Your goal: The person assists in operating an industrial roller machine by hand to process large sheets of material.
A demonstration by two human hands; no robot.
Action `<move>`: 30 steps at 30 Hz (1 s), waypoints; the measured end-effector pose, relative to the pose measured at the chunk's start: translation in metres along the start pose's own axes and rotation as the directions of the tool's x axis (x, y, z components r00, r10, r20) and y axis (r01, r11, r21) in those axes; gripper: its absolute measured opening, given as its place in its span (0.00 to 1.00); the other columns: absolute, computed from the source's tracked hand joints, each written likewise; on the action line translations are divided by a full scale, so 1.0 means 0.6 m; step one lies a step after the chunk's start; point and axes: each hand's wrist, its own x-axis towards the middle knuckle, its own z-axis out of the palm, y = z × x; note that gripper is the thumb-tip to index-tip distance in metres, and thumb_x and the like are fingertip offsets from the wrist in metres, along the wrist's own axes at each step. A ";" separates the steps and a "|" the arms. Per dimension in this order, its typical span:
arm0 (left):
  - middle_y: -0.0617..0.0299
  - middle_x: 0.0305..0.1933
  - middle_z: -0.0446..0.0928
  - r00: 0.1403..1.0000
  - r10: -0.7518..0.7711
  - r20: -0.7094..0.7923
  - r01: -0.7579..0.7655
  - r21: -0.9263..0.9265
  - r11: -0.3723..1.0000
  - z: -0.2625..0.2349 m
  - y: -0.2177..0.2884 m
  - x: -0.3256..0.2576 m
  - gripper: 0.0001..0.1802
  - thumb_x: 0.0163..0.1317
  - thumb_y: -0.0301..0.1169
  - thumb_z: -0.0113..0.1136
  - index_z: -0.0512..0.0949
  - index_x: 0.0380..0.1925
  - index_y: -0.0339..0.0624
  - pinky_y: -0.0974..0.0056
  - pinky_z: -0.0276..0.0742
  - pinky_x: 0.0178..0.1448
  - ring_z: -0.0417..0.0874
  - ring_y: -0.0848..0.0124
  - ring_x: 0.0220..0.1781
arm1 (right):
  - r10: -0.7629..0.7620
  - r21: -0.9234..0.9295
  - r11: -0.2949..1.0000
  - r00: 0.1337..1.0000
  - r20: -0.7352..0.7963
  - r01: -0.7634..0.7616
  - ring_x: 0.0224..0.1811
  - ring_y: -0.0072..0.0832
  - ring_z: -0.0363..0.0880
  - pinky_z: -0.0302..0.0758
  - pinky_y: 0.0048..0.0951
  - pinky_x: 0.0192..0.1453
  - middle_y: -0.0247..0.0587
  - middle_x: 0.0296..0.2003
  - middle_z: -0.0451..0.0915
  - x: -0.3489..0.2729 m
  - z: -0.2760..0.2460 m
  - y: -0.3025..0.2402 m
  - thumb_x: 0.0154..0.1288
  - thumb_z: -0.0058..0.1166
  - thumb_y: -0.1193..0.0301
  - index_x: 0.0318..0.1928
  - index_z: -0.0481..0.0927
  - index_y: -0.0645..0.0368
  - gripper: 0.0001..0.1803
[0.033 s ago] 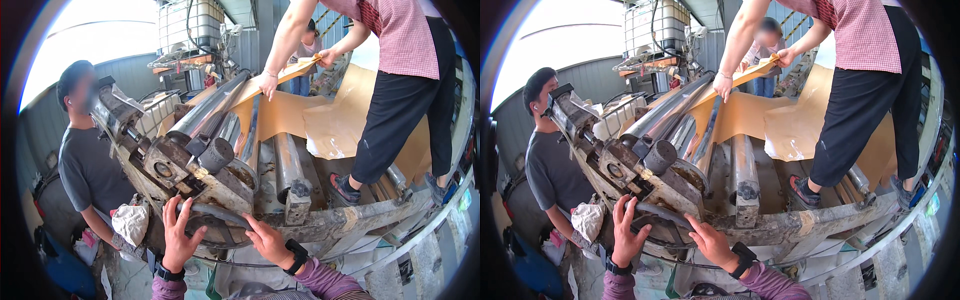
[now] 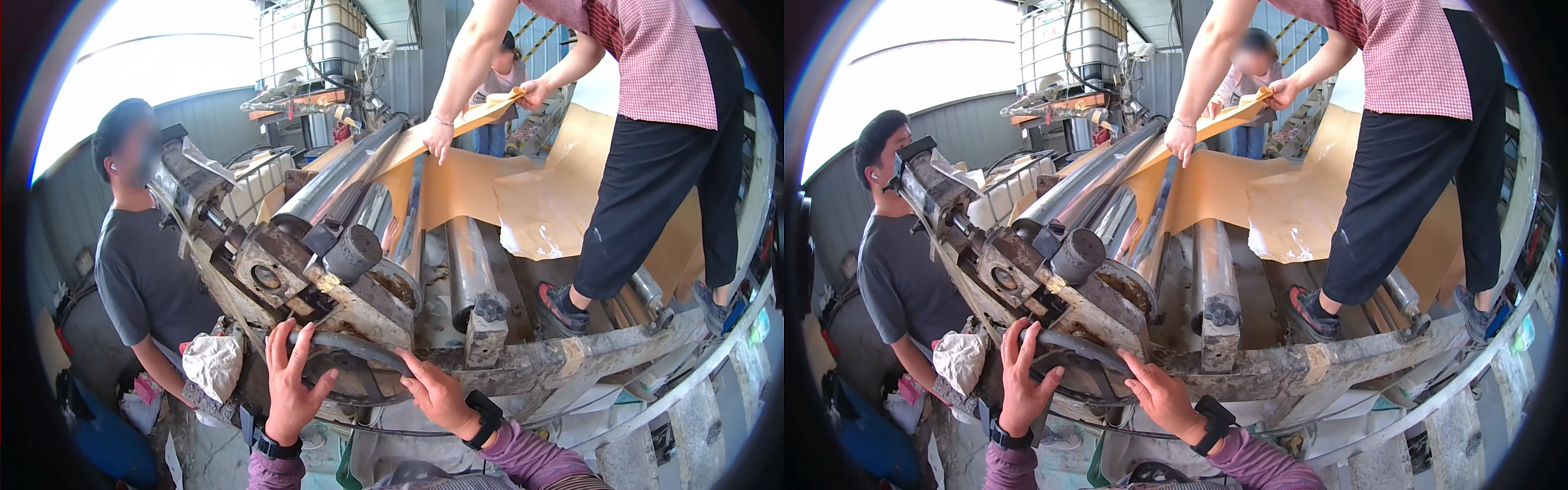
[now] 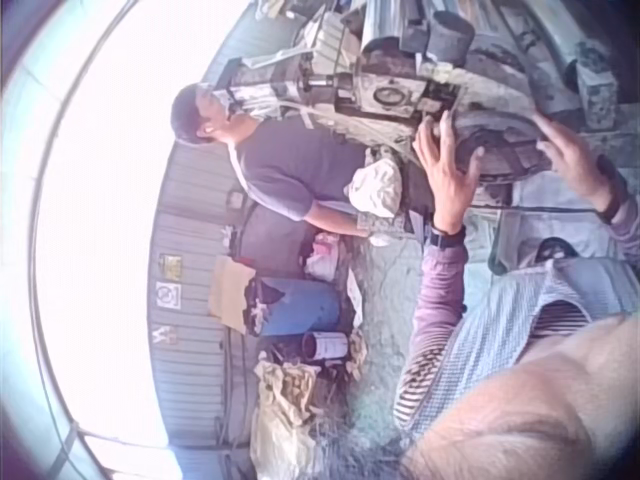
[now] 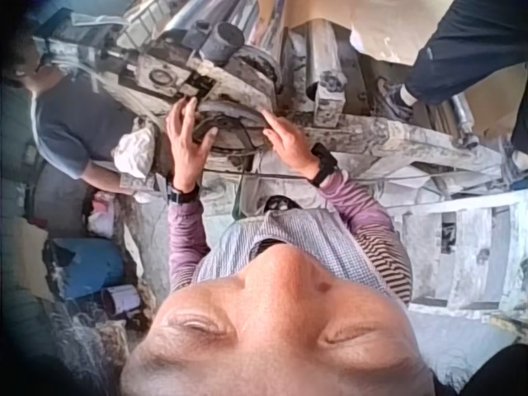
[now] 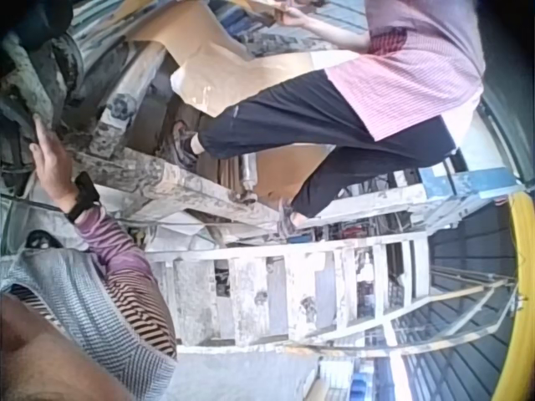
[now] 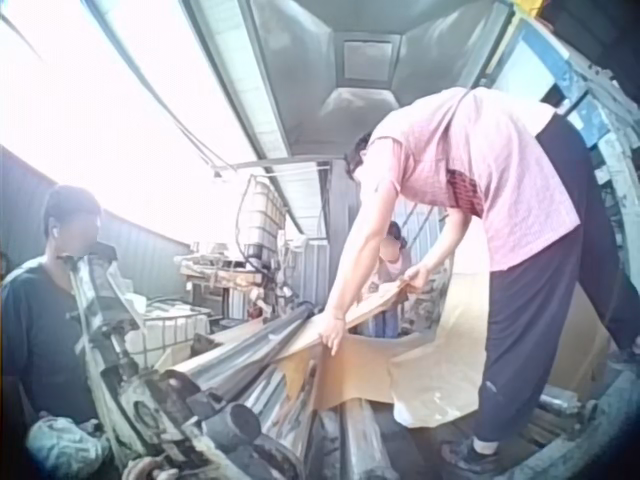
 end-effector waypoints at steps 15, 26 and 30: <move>0.45 0.68 0.61 0.999 0.027 0.018 -0.028 0.053 0.998 -0.002 0.009 0.004 0.42 0.44 0.36 0.71 0.70 0.64 0.46 0.43 0.47 0.75 0.59 0.45 0.70 | 0.083 0.070 0.994 0.997 0.004 -0.083 0.23 0.34 0.74 0.72 0.32 0.29 0.39 0.27 0.71 -0.012 0.005 0.002 0.67 0.55 0.73 0.68 0.67 0.47 0.29; 0.46 0.68 0.60 0.999 0.039 0.037 -0.042 0.082 0.996 -0.002 0.019 0.009 0.42 0.44 0.37 0.72 0.70 0.64 0.47 0.41 0.46 0.75 0.58 0.44 0.71 | 0.132 0.139 0.981 0.991 0.013 -0.133 0.20 0.27 0.73 0.72 0.29 0.28 0.38 0.29 0.72 -0.022 0.007 0.009 0.69 0.53 0.74 0.67 0.68 0.48 0.27; 0.46 0.69 0.60 0.997 0.052 0.057 -0.058 0.122 0.991 -0.005 0.018 0.008 0.42 0.42 0.33 0.70 0.69 0.63 0.43 0.45 0.47 0.76 0.56 0.45 0.72 | 0.122 0.164 0.979 0.992 0.008 -0.122 0.20 0.25 0.73 0.72 0.28 0.28 0.38 0.30 0.72 -0.023 0.013 0.011 0.69 0.53 0.74 0.67 0.67 0.48 0.27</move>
